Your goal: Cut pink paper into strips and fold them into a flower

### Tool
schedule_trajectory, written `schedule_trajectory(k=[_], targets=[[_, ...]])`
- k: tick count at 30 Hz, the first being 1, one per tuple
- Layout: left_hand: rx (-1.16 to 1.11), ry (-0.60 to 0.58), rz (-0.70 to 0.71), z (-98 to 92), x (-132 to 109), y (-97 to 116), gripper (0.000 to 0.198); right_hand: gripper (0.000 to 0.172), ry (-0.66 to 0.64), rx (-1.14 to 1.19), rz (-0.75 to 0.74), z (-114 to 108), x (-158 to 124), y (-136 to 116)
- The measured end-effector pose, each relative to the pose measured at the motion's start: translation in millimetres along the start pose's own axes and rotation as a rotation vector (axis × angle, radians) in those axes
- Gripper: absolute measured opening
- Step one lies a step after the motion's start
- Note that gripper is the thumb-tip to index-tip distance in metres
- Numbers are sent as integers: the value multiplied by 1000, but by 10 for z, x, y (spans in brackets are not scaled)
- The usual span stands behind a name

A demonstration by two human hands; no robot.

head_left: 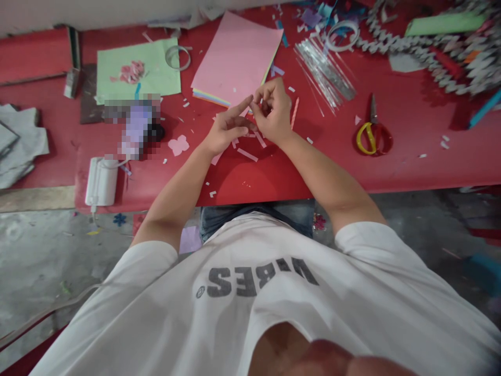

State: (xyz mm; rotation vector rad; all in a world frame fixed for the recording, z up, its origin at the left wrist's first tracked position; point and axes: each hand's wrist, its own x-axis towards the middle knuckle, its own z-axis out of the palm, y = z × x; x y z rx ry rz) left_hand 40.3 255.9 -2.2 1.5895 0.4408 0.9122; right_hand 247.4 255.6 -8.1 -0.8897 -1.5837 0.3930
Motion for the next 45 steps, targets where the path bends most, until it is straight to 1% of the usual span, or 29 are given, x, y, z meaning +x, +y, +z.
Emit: schedule_trajectory(k=[3,7,13,17,21,24,27,32,35,41,45], targets=[[5,-12,12,14,-1,3,87,49,36,-4,-24,11,2,-39],[-9,11,11,30,-4,40,91,48,57,-1,-10,17,12,-108],[-42,32,1,75,-2,177,78,49,-1,-15,24,-14,30,-234],[-41,38,-8,90,-4,217,73,51,-26,-16,43,-22,34,-228],[-21,34,2,76,9,170,73,54,-29,-4,70,-21,25,-152],[-6,29,22,48,14,106,77,57,-8,0,45,-18,17,-123],[-4,45,23,18,6,52,82,56,12,7,29,-6,14,-149],[-26,57,59,-6,7,-7,78,57,0,57,67,16,15,-199],[-43,55,79,6,27,-14,78,58,-5,61,46,5,6,-201],[-19,71,41,37,33,24,72,55,16,-19,-8,-23,-13,-188],[-30,65,43,32,25,11,76,49,39,14,-19,5,-22,-147]])
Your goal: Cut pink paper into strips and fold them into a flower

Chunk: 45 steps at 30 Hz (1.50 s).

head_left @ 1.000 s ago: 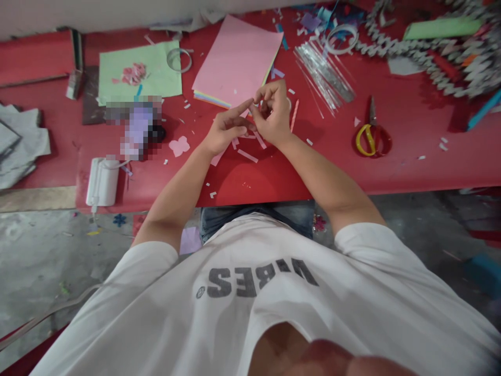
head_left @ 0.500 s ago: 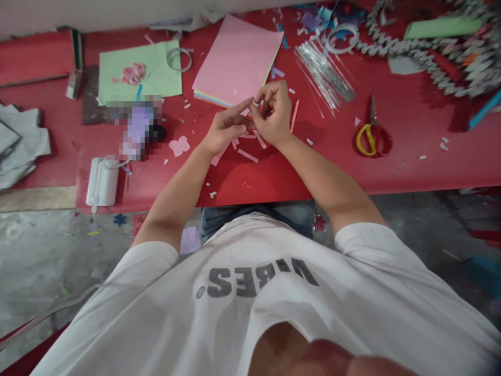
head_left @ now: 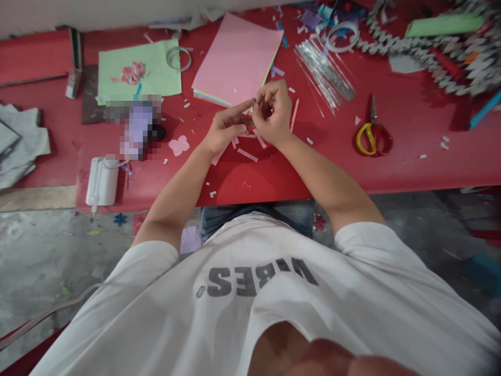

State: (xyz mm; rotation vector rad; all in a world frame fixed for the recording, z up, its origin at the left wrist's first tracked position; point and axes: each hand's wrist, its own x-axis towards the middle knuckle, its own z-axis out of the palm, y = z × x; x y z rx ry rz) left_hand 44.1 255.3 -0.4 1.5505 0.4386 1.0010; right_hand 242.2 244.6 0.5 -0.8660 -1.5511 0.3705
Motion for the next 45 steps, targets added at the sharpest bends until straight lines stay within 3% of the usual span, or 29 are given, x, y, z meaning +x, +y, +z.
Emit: schedule_trajectory(k=[5,10,19,22,26,30,35,45], targets=[[2,-38,-33,76,21,45,89,46,19,-7,56,11,13,-30],[4,-55,-60,196,20,101,103,43,59,-87,7,-31,35,-82],[29,-54,-16,174,4,107,107,46,119,-64,27,-8,44,-136],[69,-56,21,192,4,177,104,46,81,-109,55,-26,55,-199],[206,-4,37,246,-14,263,98,58,21,-122,109,-27,63,-161],[352,14,71,230,-37,253,85,60,12,40,205,12,94,-84],[486,-36,93,140,-65,150,73,57,100,246,267,55,137,-76],[321,74,-26,190,-48,205,70,61,78,288,331,100,125,-46]])
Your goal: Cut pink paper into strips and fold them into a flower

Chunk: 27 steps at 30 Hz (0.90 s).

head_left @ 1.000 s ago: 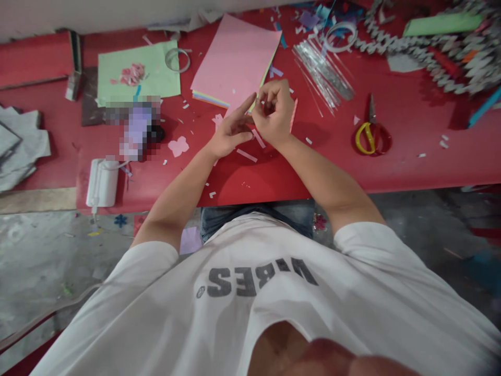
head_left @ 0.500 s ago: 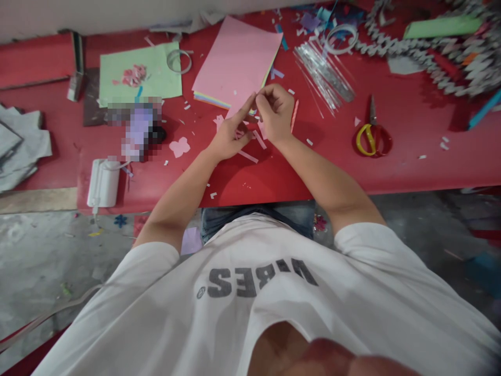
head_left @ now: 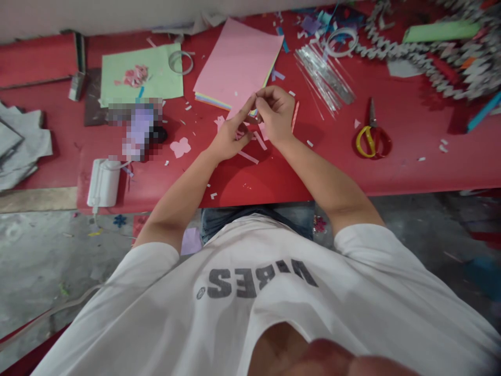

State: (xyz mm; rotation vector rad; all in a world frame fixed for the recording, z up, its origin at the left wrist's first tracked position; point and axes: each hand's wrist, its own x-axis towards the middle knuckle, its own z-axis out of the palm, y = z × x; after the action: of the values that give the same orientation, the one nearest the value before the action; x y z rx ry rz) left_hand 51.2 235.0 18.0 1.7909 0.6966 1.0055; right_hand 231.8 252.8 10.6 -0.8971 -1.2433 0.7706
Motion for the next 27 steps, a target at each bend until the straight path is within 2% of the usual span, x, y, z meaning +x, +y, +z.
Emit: schedule_trajectory(k=[9,14,19,27], targets=[[-13,20,-35,-44,-16,-110,68,51,-5,23,85,18,-12,-188],[24,4,-5,-42,-6,-117,70,30,15,78,59,19,0,-181],[16,12,-5,-26,-12,-63,71,30,4,86,109,-5,1,-150],[162,-73,156,-60,-8,-87,74,33,-5,129,150,-5,-25,-308]])
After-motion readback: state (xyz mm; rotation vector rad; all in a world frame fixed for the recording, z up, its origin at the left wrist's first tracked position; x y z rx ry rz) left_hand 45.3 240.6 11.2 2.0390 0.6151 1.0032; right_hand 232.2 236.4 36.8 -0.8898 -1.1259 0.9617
